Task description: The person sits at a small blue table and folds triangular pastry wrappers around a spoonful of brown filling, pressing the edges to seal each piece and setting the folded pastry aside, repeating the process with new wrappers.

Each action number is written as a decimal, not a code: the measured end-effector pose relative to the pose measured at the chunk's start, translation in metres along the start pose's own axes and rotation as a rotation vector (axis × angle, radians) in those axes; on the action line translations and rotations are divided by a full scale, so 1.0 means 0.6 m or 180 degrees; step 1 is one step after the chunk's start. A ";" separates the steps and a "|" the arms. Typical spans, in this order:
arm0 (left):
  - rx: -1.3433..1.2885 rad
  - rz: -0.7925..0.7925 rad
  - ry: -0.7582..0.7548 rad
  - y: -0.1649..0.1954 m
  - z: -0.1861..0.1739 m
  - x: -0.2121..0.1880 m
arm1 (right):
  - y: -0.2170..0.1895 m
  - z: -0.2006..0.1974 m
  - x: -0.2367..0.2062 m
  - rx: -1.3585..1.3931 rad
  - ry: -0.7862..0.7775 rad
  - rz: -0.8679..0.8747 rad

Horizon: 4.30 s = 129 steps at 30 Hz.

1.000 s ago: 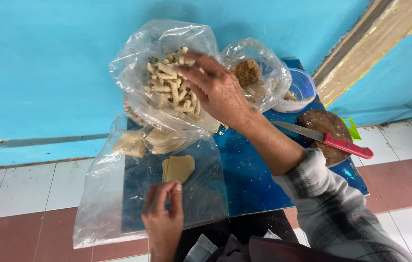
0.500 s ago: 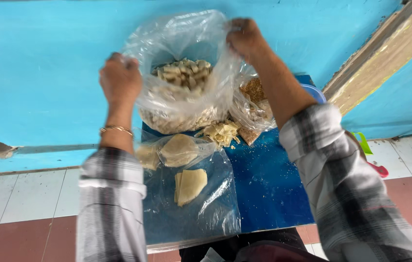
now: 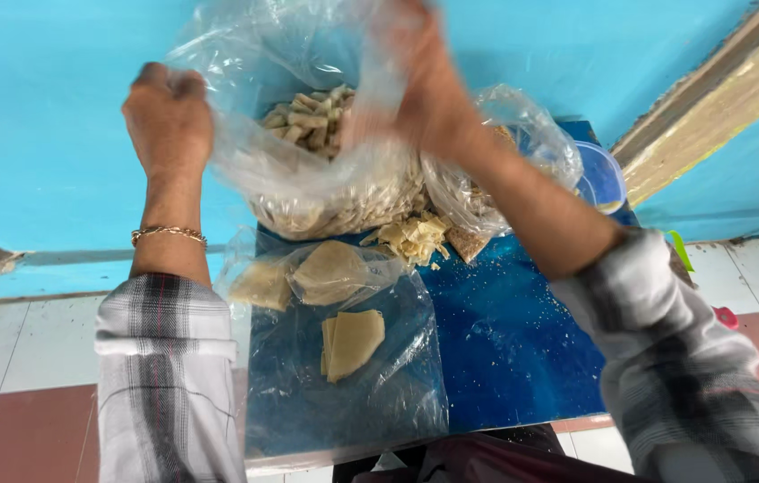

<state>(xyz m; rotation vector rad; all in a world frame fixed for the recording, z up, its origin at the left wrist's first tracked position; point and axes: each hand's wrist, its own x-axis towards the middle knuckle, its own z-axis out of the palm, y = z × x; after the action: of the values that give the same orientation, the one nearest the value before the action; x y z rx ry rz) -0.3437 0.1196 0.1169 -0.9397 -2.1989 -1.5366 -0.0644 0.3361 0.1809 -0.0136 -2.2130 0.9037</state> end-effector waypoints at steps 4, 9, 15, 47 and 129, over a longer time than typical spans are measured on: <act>0.0782 0.0280 -0.0232 0.046 -0.004 0.000 | -0.078 0.019 -0.058 -0.3674 -0.0930 -0.1530; 0.0230 -0.0144 0.0102 0.036 -0.020 0.051 | -0.047 -0.010 0.013 -0.4365 -0.1109 -0.1182; 0.1319 0.1177 0.0309 -0.012 -0.020 0.048 | 0.034 0.002 0.033 -0.4859 -0.0815 -0.0738; 0.0202 -0.0134 -0.0259 0.073 -0.120 -0.611 | -0.145 0.246 -0.381 -0.1538 -0.1292 -0.0119; -0.0077 0.1424 -0.2287 0.184 -0.010 -0.670 | 0.268 -0.196 -0.363 -0.3385 -0.0971 0.2761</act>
<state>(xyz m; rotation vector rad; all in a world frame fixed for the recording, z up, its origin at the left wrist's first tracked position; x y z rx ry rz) 0.0267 0.0009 -0.0335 -2.0737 -2.1370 -1.1127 0.1292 0.4699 0.0030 -1.4852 -2.7314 -0.0178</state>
